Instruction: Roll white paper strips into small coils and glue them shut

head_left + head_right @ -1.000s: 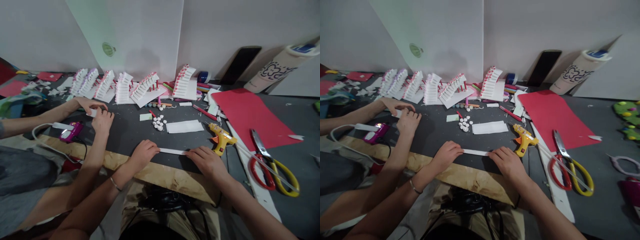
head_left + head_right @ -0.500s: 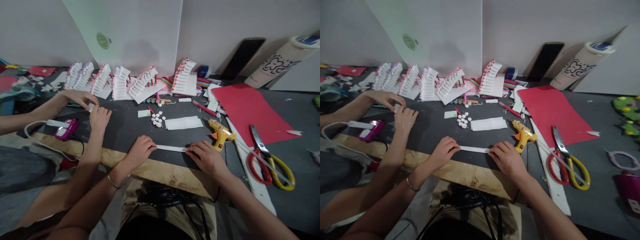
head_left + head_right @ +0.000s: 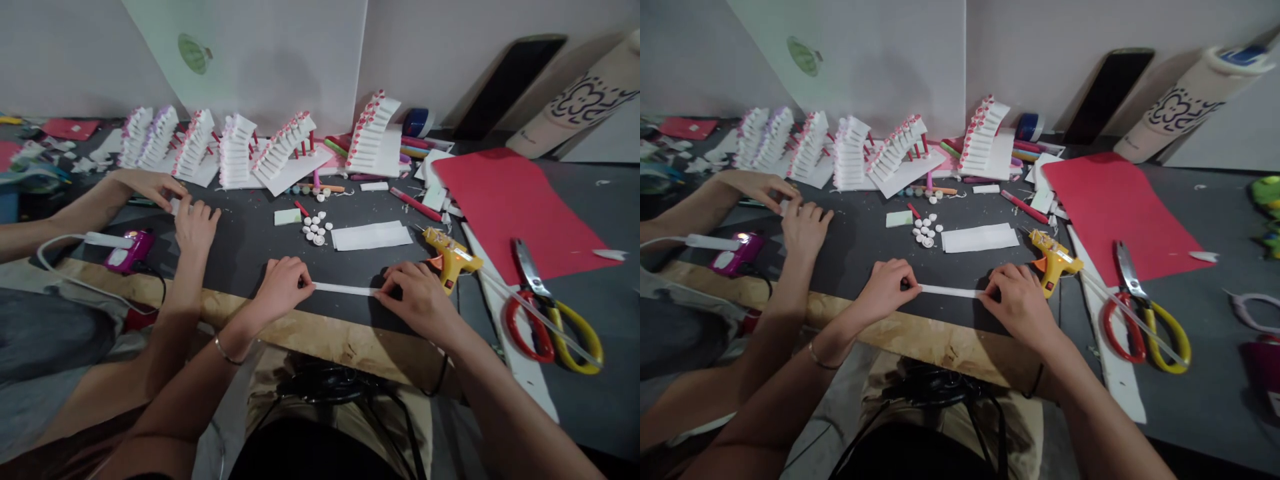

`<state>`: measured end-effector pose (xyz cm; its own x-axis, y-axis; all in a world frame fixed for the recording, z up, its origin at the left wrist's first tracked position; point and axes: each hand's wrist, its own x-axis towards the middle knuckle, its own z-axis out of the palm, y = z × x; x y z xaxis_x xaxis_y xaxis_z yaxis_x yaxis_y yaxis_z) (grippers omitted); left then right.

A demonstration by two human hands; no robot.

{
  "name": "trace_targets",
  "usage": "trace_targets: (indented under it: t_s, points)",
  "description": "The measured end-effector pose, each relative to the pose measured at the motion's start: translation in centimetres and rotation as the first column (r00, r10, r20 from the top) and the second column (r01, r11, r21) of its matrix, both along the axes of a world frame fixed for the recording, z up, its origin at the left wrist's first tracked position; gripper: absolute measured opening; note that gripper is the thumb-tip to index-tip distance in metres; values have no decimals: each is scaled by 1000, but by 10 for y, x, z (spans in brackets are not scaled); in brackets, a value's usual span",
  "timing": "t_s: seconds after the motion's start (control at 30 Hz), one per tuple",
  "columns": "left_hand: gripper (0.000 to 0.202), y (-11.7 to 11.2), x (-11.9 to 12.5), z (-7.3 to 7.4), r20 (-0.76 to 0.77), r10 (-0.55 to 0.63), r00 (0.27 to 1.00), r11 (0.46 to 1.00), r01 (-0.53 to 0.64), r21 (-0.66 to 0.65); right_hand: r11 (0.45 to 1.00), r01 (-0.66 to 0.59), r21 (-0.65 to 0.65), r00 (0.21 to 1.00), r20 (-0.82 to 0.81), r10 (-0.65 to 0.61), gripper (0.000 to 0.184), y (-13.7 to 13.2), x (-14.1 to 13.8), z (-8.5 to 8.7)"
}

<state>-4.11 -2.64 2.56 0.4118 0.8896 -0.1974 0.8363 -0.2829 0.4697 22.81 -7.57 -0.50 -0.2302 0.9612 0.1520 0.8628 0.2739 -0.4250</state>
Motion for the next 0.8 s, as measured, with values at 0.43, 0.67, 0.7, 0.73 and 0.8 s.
trace_targets:
  t_s: [0.43, 0.67, 0.7, 0.73, 0.8]
  points:
    - [20, -9, -7, -8, 18, -128, 992, 983, 124, 136, 984, -138, 115, 979, 164, 118, 22, -18, -21, 6]
    - [16, -23, 5, 2, -305, -317, 898, 788, 429, 442, 953, -228, 198, 923, 356, 147, 14, -21, -23, 16]
    - [18, -23, 7, 1, -334, -329, 883, 763, 457, 457, 950, -236, 203, 920, 361, 151, 13, -19, -22, 15]
    - [19, -22, 8, -2, -350, -337, 874, 747, 474, 465, 947, -245, 209, 918, 364, 157, 12, -18, -22, 15]
    - [21, -19, 9, -8, -343, -341, 875, 739, 475, 478, 938, -268, 219, 913, 369, 175, 12, -15, -21, 14]
